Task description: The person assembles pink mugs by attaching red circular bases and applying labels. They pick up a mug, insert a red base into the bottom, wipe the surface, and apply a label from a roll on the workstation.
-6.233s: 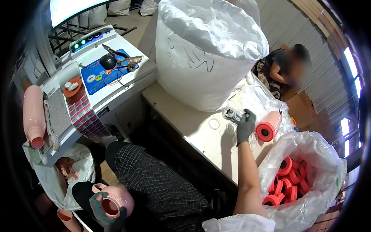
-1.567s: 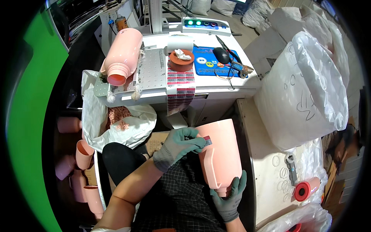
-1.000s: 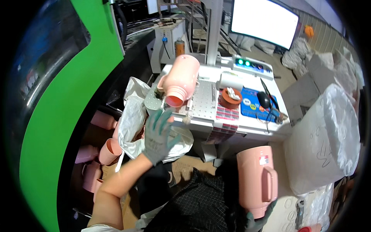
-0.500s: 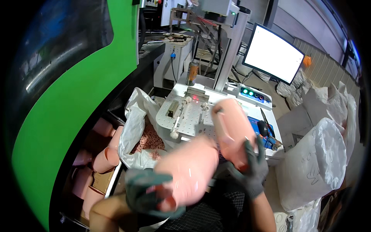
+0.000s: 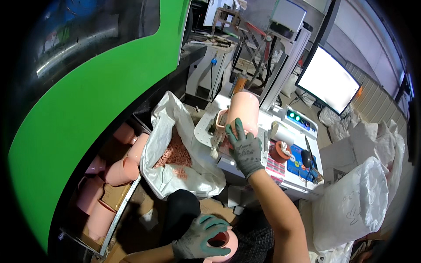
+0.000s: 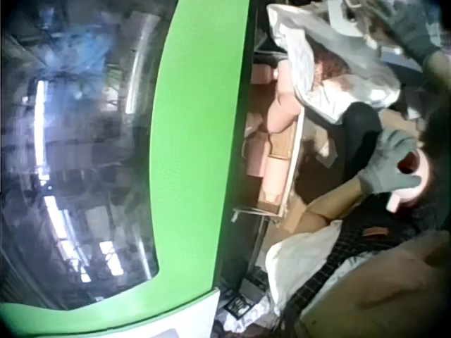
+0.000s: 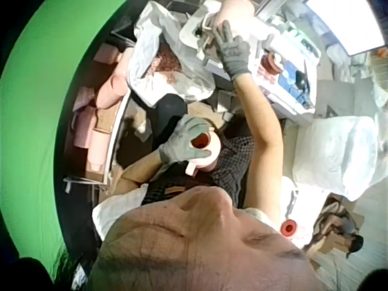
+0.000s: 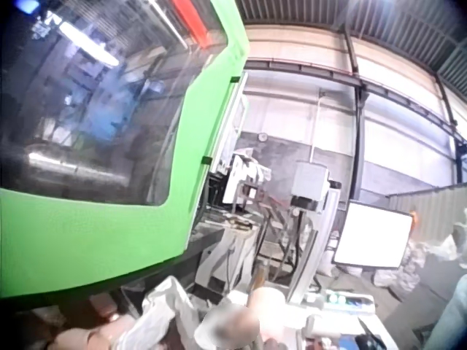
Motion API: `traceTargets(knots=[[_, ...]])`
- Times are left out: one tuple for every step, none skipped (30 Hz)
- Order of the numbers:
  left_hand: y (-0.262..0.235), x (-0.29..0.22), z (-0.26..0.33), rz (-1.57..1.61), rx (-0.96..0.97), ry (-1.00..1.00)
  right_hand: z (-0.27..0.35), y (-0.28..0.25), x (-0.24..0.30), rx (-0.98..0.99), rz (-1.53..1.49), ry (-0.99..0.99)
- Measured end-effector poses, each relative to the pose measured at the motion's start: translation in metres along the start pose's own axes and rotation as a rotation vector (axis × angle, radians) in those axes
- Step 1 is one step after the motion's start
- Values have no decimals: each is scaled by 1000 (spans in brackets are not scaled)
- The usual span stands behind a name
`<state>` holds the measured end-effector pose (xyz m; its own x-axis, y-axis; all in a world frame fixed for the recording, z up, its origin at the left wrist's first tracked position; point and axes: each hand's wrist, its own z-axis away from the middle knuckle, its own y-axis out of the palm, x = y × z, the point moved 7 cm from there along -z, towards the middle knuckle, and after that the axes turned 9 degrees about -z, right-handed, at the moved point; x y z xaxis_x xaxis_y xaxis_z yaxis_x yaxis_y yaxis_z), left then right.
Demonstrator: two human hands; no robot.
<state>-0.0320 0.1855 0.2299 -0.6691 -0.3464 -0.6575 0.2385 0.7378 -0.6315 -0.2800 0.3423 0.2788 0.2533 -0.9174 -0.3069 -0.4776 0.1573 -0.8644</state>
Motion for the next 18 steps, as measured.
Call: traceTargets(knots=[[3, 2, -1, 44, 22, -10, -2, -3, 2, 45, -7, 23], [5, 4, 0, 89, 43, -20, -4, -3, 6, 84, -17, 51], [5, 2, 0, 119, 40, -20, -10, -8, 8, 114, -17, 80], [6, 3, 0, 135, 33, -22, -15, -10, 8, 144, -17, 110], [8, 4, 2, 153, 28, -23, -22, 5, 8, 100, -39, 80], [7, 6, 3, 162, 25, -31, -27, 5, 14, 99, -43, 74], [4, 6, 3, 155, 17, -23, -31, 3, 19, 99, -46, 71], [1, 4, 2, 148, 13, -13, -33, 1, 21, 99, -49, 73], [0, 2, 0, 146, 11, -3, -29, 4, 19, 154, -41, 70], [6, -1, -4, 178, 30, -2, -24, 6, 8, 58, -45, 45], [12, -4, -8, 213, 57, 6, -20, 16, -5, -35, -43, 28], [17, -6, -10, 238, 104, 0, -13, 23, -10, -124, -59, 21], [7, -11, -13, 240, 122, -9, -17, 30, -10, -64, -125, 61], [12, -10, -11, 225, 99, 83, -23, 24, -1, 49, -187, 122], [-1, -7, -6, 225, 6, 139, -42, 22, 25, 114, -297, 154], [9, -9, -10, 350, 98, 102, -37, 14, 29, 141, -357, 203], [16, -12, -11, 438, 187, 37, -40, 2, 38, 104, -436, 212], [17, -14, -13, 517, 248, -41, -32, -32, 52, -29, -95, 64]])
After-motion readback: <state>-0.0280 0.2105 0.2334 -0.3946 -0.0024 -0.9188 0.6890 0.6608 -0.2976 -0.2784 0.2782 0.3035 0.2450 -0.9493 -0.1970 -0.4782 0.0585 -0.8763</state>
